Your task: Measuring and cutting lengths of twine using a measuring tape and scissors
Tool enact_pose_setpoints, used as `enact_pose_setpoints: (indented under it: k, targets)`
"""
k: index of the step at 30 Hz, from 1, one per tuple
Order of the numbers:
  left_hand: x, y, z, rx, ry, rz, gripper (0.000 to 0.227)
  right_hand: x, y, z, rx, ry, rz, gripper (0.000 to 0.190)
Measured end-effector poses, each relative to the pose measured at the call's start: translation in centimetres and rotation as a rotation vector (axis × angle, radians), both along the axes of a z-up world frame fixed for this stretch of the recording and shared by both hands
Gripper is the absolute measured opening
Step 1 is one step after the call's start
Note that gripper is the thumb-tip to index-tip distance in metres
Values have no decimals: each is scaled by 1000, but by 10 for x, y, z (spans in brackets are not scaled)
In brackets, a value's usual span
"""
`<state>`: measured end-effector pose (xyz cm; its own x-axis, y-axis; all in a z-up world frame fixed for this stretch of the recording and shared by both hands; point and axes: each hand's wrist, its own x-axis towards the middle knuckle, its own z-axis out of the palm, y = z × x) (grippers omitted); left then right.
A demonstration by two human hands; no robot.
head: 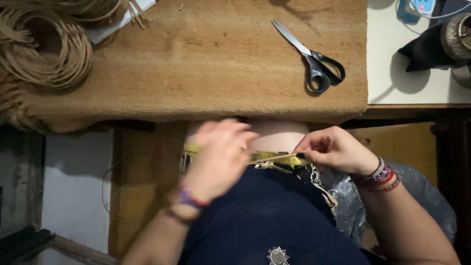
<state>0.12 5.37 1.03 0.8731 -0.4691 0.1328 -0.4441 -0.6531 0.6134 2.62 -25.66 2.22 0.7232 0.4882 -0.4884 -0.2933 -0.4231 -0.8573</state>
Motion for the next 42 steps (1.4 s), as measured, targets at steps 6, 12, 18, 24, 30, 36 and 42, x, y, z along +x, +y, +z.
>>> enact_pose_setpoints:
  k: [6, 12, 18, 24, 30, 36, 42]
  targets:
    - [0, -66, -25, -80, -56, -158, 20, -2, -4, -7, -36, -16, -21, 14]
    - [7, -65, -23, -56, -69, -136, 16, 0, -16, -6, 7, -8, -14, 21]
    - [9, -65, -19, -63, -47, -134, 17, 0, -22, -24, 92, -9, -51, 21]
    - [11, -67, -18, -50, -42, -147, 18, -1, -12, -13, 2, -73, -66, 18]
    - [6, -80, -44, -34, -80, -117, 17, -10, -11, -47, -376, -329, -59, 9]
    - [1, -87, -76, -9, -26, -64, 19, -12, 2, -59, -638, -310, -69, 10]
    - [11, -78, -78, -82, 60, -17, 17, 4, -10, -25, -203, -424, 29, 24]
